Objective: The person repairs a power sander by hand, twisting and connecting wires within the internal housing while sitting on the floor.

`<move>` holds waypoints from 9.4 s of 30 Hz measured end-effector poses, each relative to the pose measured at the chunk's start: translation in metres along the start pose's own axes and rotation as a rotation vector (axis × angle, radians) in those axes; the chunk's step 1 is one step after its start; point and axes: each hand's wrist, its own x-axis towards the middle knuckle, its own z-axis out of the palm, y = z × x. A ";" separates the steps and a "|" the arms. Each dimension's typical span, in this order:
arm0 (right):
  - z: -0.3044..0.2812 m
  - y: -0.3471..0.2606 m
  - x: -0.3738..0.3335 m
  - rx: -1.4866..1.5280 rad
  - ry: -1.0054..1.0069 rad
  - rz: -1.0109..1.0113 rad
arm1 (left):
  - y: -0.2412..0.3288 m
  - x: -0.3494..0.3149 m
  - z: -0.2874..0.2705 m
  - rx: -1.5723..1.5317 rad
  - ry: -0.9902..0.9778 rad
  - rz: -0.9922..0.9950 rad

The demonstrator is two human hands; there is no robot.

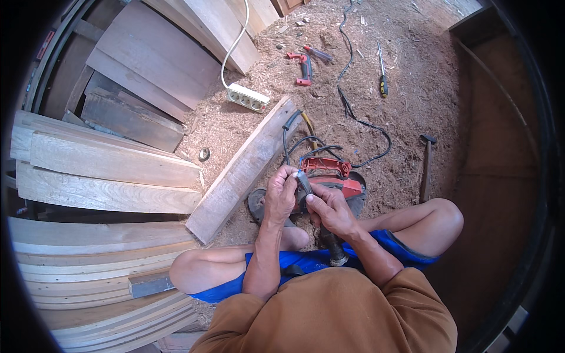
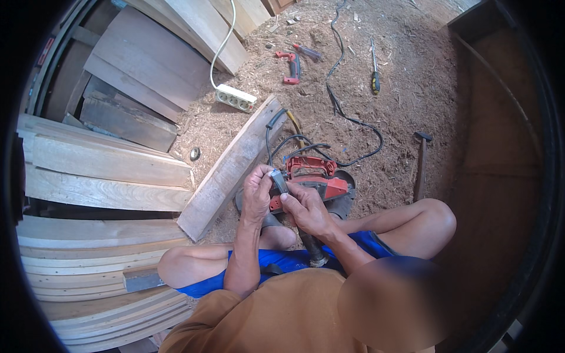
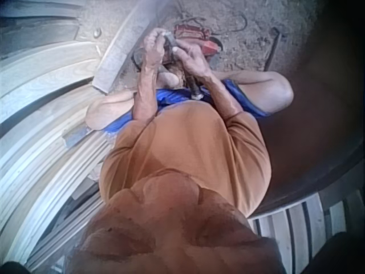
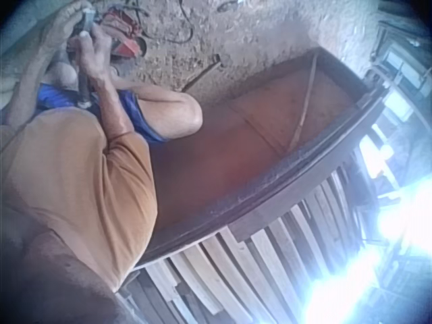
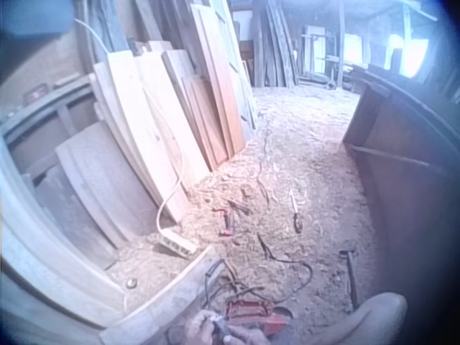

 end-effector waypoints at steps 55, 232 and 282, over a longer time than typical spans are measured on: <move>-0.031 0.008 0.031 0.348 0.029 0.186 | 0.017 -0.003 0.000 0.207 -0.145 0.032; -0.008 -0.010 -0.004 0.077 -0.029 -0.010 | -0.004 0.003 -0.001 0.044 0.076 0.101; -0.029 0.001 0.027 0.040 0.248 -0.034 | 0.018 -0.009 0.021 0.333 -0.139 -0.028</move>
